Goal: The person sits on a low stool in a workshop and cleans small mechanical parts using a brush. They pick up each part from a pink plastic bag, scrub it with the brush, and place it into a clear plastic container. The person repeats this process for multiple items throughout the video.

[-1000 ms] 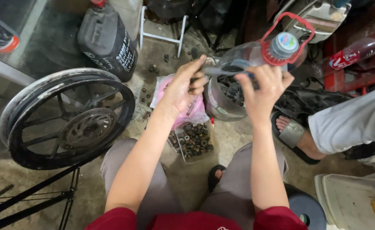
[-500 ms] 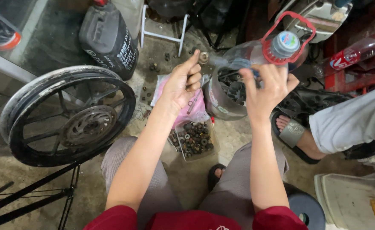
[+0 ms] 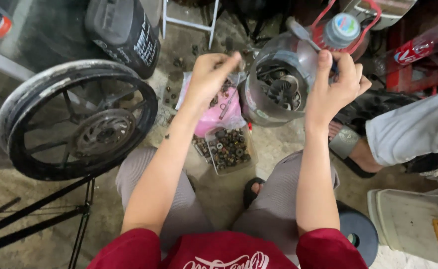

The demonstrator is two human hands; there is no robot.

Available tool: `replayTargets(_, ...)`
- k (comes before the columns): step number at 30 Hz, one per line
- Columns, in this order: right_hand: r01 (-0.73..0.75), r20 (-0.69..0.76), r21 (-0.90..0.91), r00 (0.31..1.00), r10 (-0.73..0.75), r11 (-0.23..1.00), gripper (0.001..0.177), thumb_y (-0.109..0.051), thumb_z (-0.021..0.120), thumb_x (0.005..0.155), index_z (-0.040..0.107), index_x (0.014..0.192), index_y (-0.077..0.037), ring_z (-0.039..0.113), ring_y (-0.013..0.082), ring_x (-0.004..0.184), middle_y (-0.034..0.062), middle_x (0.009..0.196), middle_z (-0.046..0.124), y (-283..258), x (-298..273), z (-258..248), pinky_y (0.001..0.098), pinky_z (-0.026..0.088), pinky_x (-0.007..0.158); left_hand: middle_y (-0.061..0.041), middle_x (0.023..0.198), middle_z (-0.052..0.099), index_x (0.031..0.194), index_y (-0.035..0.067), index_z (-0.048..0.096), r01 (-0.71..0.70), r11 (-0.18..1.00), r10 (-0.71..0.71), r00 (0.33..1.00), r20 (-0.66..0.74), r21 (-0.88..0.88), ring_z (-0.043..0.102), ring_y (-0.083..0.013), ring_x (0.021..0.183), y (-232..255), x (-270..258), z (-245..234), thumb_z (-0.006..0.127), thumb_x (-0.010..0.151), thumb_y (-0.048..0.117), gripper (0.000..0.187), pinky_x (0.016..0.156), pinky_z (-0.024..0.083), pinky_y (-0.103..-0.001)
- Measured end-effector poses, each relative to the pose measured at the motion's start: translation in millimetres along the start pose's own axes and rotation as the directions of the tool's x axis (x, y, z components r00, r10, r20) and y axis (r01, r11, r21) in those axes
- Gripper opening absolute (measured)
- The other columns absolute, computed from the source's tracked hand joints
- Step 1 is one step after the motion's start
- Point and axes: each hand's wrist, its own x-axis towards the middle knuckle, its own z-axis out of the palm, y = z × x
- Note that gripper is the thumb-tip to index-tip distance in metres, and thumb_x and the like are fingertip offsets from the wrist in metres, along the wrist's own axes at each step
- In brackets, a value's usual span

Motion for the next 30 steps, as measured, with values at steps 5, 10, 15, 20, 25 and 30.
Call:
replayTargets(5,0.071,0.087,-0.013,0.994,-0.069,0.997,0.030,-0.032,0.069,0.108,0.068,0.092,-0.006,0.041,0.0197,0.075,0.0016,0.079,0.058,-24,-1,-5,0.0338,0.029,0.092,-0.008,0.071,0.069,0.086,0.008,0.078,-0.016,0.778,-0.167,0.958,0.231,0.628,0.059,-0.0195,0.060,-60,1,28,0.083,0.075,0.029,0.024,0.059,0.047,-0.031)
replayTargets(10,0.053,0.089,0.032,0.994,-0.056,0.998,0.033,-0.034,0.070,0.107,0.068,0.090,-0.006,0.039,0.0179,0.072,0.0004,0.076,0.056,-28,-4,-4,0.0332,0.029,0.091,-0.010,0.082,0.075,0.086,0.009,0.080,-0.030,0.446,-0.401,0.887,0.229,0.895,0.070,-0.0274,0.077,-145,2,97,0.081,0.075,0.026,0.021,0.070,0.051,-0.040)
replayTargets(15,0.031,0.113,0.070,0.993,-0.039,0.997,0.033,-0.034,0.070,0.106,0.069,0.090,-0.004,0.040,0.0181,0.074,0.0005,0.076,0.058,-30,-2,-11,0.0329,0.029,0.093,-0.014,0.081,0.075,0.088,-0.003,0.077,-0.005,0.444,-0.397,0.895,0.201,0.896,0.069,-0.0280,0.072,-194,11,121,0.067,0.087,0.010,0.017,0.071,0.055,-0.040)
replayTargets(20,0.016,0.114,0.080,0.993,-0.025,0.997,0.034,-0.033,0.070,0.106,0.070,0.090,-0.003,0.038,0.0176,0.072,0.0013,0.075,0.055,-28,-1,-10,0.0323,0.030,0.091,-0.016,0.081,0.072,0.077,-0.004,0.072,-0.162,0.508,-0.312,0.881,0.355,0.846,0.066,-0.0306,0.072,-156,-5,102,0.078,0.070,0.011,0.018,0.073,0.055,-0.041)
replayTargets(25,0.019,0.129,0.076,0.991,-0.029,0.997,0.032,-0.032,0.070,0.106,0.069,0.089,-0.004,0.040,0.0172,0.072,0.0004,0.074,0.055,-31,0,-9,0.0326,0.030,0.091,-0.015,0.078,0.068,0.080,-0.004,0.068,-0.147,0.498,-0.326,0.881,0.342,0.854,0.065,-0.0294,0.071,-124,-7,93,0.065,0.082,0.006,0.011,0.074,0.055,-0.043)
replayTargets(30,-0.002,0.153,0.082,0.988,-0.010,0.997,0.032,-0.032,0.069,0.106,0.070,0.091,-0.003,0.040,0.0168,0.072,0.0014,0.077,0.057,-30,-1,-6,0.0323,0.029,0.092,-0.008,0.094,0.068,0.123,-0.003,0.064,0.262,0.958,-0.287,0.866,0.410,0.117,0.063,-0.0139,0.075,-41,1,51,0.055,0.089,0.003,0.035,0.065,0.054,-0.025)
